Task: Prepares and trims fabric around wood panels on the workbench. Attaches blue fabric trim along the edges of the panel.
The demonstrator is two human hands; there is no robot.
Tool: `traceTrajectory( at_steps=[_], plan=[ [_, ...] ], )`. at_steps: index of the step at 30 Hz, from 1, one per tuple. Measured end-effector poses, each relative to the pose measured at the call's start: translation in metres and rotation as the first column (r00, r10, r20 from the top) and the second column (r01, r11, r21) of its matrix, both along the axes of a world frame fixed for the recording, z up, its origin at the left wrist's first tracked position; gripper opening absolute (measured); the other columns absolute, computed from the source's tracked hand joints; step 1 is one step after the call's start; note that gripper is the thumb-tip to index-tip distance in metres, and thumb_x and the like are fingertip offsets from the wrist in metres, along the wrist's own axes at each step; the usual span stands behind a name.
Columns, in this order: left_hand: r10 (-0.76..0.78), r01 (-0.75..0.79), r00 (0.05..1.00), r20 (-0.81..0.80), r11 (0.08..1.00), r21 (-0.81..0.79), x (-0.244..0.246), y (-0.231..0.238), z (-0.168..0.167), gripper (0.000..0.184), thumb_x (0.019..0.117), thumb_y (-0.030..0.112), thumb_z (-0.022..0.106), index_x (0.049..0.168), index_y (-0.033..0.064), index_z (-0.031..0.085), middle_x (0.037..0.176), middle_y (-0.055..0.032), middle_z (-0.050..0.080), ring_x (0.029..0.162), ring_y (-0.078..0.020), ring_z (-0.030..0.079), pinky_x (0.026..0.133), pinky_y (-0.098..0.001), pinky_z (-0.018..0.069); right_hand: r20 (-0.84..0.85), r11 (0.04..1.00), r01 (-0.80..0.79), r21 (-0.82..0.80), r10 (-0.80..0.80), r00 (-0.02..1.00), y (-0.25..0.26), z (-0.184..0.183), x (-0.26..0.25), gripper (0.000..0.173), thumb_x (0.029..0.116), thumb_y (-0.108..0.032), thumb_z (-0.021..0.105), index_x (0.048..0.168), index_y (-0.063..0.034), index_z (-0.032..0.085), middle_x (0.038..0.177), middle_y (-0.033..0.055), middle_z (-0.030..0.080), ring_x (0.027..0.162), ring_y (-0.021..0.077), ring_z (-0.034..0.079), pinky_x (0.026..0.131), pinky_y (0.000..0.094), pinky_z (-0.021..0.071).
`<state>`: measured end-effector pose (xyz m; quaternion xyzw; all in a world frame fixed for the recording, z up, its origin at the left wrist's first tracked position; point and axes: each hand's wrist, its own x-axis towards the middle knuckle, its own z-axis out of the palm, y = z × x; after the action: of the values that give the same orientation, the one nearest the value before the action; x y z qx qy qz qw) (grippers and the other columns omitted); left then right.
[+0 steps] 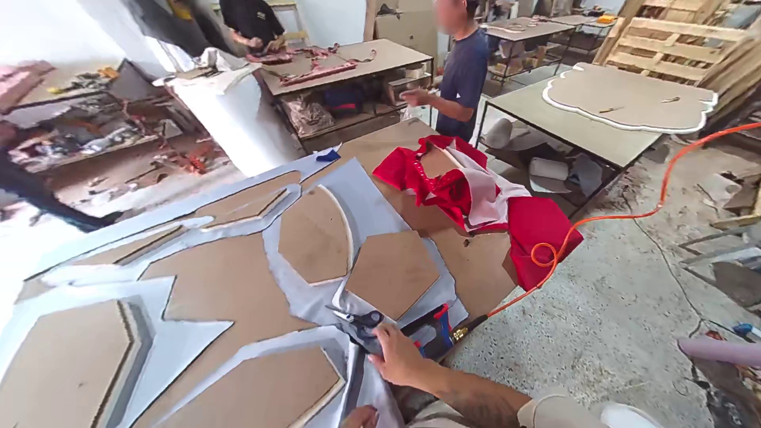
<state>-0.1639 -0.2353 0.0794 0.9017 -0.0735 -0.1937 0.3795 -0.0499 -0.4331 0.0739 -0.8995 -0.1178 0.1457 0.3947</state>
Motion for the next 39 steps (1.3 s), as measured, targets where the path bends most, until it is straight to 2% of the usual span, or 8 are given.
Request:
traceTrajectory(
  at_steps=[6,11,18,25,28,30,34,39],
  plan=[
    [0.121,-0.118,0.985,0.12,0.993,-0.032,0.004,0.026,-0.015,0.025,0.1023,0.03,0.062,0.114,0.0125,0.077,0.115,-0.004,0.076,0.109,-0.0159,0.072,0.101,-0.0448,0.0573,-0.04,0.976,-0.044,-0.213,0.036,0.999,0.036,-0.015,0.039,0.079,0.0889,-0.047,0.073,0.151,-0.006,0.046,0.145,0.0207,0.055,0.138,0.0384,0.048,0.113,0.0609,0.0393],
    [0.248,-0.245,0.941,0.23,0.969,-0.043,0.006,0.067,-0.008,0.025,0.1027,0.028,0.061,0.112,0.0126,0.077,0.114,-0.0025,0.076,0.108,-0.0141,0.072,0.1,-0.0446,0.0581,0.132,0.937,-0.07,-0.343,0.122,0.984,0.023,-0.017,0.004,0.072,0.0902,-0.039,0.074,0.152,-0.0115,0.05,0.161,0.0208,0.038,0.149,0.0406,0.035,0.118,0.0638,0.0324],
    [0.461,-0.465,0.876,0.139,0.885,-0.007,-0.008,0.105,-0.002,0.032,0.1049,0.027,0.058,0.118,0.0027,0.073,0.114,-0.0138,0.074,0.11,-0.0237,0.071,0.103,-0.0482,0.0551,0.115,0.895,-0.041,-0.444,0.102,0.988,-0.069,-0.024,-0.045,0.101,0.077,-0.076,0.071,0.152,-0.0122,0.049,0.143,0.0283,0.054,0.131,0.0482,0.052,0.109,0.0668,0.0415],
    [0.548,-0.592,0.774,0.317,0.804,0.056,0.088,0.099,-0.035,0.032,0.1053,0.029,0.055,0.123,0.0062,0.069,0.133,-0.0127,0.065,0.13,-0.0288,0.058,0.111,-0.0484,0.0464,0.089,0.827,-0.244,-0.506,0.331,0.939,-0.13,-0.051,-0.031,0.069,0.0915,-0.025,0.074,0.154,-0.0141,0.047,0.131,0.0286,0.059,0.124,0.0487,0.055,0.105,0.0626,0.0451],
    [0.539,-0.604,0.77,0.343,0.788,0.117,0.127,0.097,-0.052,0.043,0.1032,0.034,0.055,0.133,0.0044,0.064,0.15,-0.0182,0.051,0.147,-0.0368,0.038,0.124,-0.0508,0.0299,0.117,0.842,-0.158,-0.517,0.252,0.961,-0.137,-0.038,-0.022,0.072,0.0829,-0.008,0.076,0.151,-0.0191,0.053,0.136,0.0285,0.057,0.129,0.051,0.05,0.108,0.0665,0.0412],
    [0.549,-0.633,0.749,0.372,0.759,0.153,0.143,0.093,-0.066,0.05,0.1027,0.039,0.055,0.137,0.0035,0.06,0.155,-0.0192,0.046,0.15,-0.0383,0.033,0.126,-0.0544,0.021,0.111,0.877,-0.131,-0.462,0.204,0.973,-0.115,-0.019,-0.01,0.068,0.0793,-0.001,0.069,0.144,-0.0194,0.061,0.143,0.0244,0.054,0.136,0.0485,0.045,0.112,0.0669,0.0369],
    [0.548,-0.69,0.707,0.448,0.673,0.265,0.152,0.081,-0.086,0.056,0.1058,0.047,0.043,0.141,0.0063,0.057,0.162,-0.0135,0.039,0.155,-0.0321,0.027,0.128,-0.0533,0.0148,0.037,0.974,-0.119,-0.194,0.128,0.991,0.011,-0.009,0.019,0.042,0.1027,-0.028,0.056,0.139,-0.0074,0.062,0.131,0.0154,0.066,0.12,0.0277,0.065,0.1,0.0467,0.0557],
    [0.656,-0.806,0.59,0.471,0.515,0.292,0.158,0.081,-0.094,0.063,0.1064,0.05,0.037,0.151,0.0068,0.047,0.169,-0.0161,0.024,0.158,-0.0302,0.016,0.129,-0.0523,0.011,-0.379,0.992,-0.056,-0.117,0.007,0.925,0.096,-0.042,0.055,0.048,0.0908,-0.036,0.076,0.126,-0.0046,0.066,0.106,0.0203,0.071,0.096,0.0364,0.07,0.084,0.0586,0.057]
  ],
)
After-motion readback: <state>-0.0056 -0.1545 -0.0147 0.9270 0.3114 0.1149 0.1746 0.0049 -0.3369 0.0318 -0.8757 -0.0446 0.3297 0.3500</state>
